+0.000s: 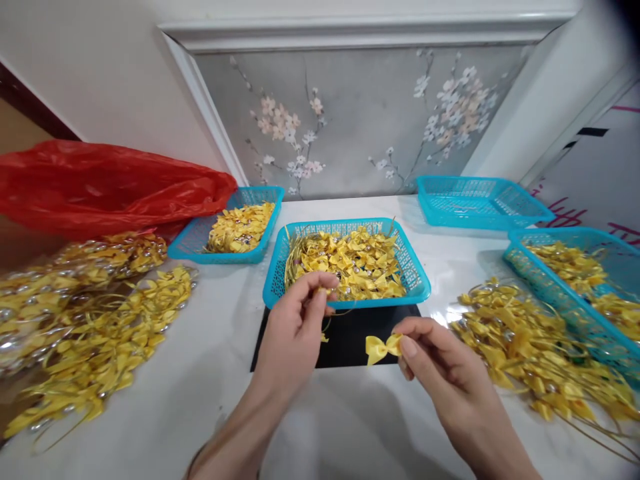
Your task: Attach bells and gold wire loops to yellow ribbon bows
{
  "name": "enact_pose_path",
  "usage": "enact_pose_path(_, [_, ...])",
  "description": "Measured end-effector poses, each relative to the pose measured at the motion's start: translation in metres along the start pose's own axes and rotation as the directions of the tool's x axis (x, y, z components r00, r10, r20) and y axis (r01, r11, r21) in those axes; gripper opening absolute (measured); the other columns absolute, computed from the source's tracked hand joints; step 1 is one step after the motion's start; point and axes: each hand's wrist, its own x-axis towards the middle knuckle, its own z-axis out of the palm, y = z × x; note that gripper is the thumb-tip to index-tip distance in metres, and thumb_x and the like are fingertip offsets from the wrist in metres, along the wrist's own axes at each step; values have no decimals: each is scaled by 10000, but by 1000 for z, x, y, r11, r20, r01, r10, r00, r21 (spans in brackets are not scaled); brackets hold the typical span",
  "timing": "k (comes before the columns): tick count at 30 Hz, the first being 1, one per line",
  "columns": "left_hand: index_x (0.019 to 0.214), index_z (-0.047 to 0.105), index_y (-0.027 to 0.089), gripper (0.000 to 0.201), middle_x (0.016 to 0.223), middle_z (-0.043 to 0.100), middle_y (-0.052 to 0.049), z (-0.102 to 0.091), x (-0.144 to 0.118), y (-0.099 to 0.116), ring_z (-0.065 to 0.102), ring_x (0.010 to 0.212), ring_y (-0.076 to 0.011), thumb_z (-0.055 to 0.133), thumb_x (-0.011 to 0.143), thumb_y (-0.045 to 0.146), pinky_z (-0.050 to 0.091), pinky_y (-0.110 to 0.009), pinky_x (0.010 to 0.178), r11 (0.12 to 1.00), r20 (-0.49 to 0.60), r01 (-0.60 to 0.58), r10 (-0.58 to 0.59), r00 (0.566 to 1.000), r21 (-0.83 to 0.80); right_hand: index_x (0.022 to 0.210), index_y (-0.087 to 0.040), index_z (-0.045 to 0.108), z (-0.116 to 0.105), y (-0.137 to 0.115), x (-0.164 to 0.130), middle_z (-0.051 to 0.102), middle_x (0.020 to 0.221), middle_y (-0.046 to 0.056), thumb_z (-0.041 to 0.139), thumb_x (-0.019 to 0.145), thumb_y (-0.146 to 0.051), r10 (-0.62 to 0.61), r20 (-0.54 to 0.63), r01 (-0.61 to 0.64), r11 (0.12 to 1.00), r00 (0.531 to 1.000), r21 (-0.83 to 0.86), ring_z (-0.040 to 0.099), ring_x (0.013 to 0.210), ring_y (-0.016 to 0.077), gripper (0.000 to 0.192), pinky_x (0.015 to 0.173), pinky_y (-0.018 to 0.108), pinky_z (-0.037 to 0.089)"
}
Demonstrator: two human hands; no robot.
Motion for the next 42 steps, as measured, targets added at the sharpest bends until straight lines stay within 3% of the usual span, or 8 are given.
enact_pose_path(4, [1232,572,235,319,1309,609,-71,7,12,6,564,1183,-240,526,920,277,456,-338,954,998,45,-34,32,998,48,909,-215,648,3,-6,-1,485,634,-27,571,908,-408,5,8,-5,999,1000,41,452,578,127,208,511,220,397])
enact_pose_path(8, [1052,659,257,201,1101,691,-39,5,-12,19,648,992,-224,583,892,352,511,-290,813,998,2,32,-32,999,61,905,-210,644,1,-8,3,509,648,-22,565,914,-387,-42,15,42,998,999,50,475,583,128,193,522,225,410])
enact_pose_path(11, [965,685,260,171,919,716,-21,2,-29,18,672,817,-181,577,897,372,542,-262,736,967,169,221,-198,966,-131,895,-205,641,-1,-8,6,549,662,-15,549,925,-369,-82,70,80,996,994,36,507,576,125,191,517,222,425])
enact_pose_path(15, [955,715,263,124,881,720,-12,2,-36,6,651,771,-153,664,845,285,533,-227,706,904,351,338,-237,906,-261,886,-201,643,3,-7,7,602,695,-2,543,926,-367,-67,130,63,997,989,41,552,605,130,198,532,225,448])
enact_pose_path(25, [806,724,274,62,721,681,35,-1,-36,-6,617,686,-122,693,817,221,491,-197,657,900,342,317,-209,916,-299,937,-244,654,9,4,7,650,767,-11,591,901,-249,-170,86,170,985,982,7,601,671,127,73,605,218,498])
enact_pose_path(32, [756,697,254,77,708,680,39,-1,-35,-9,614,673,-114,691,817,207,485,-180,643,910,305,308,-220,926,-277,1076,-301,642,9,11,7,656,809,-10,594,897,-160,-308,75,309,951,948,3,610,713,136,233,627,222,511])
enact_pose_path(36, [827,702,272,71,728,687,46,-2,-35,-11,647,684,-112,689,823,202,514,-170,651,921,269,285,-212,939,-268,1130,-333,621,8,13,8,633,786,-26,595,895,-142,-327,87,327,945,941,13,592,683,126,304,621,212,507])
enact_pose_path(42, [1037,675,346,256,850,714,48,-6,-38,-11,683,767,-113,664,842,180,543,-156,704,933,253,273,-212,944,-236,1138,-341,626,1,9,10,633,865,-16,613,889,-182,-298,180,306,952,938,-23,606,743,126,295,644,207,511])
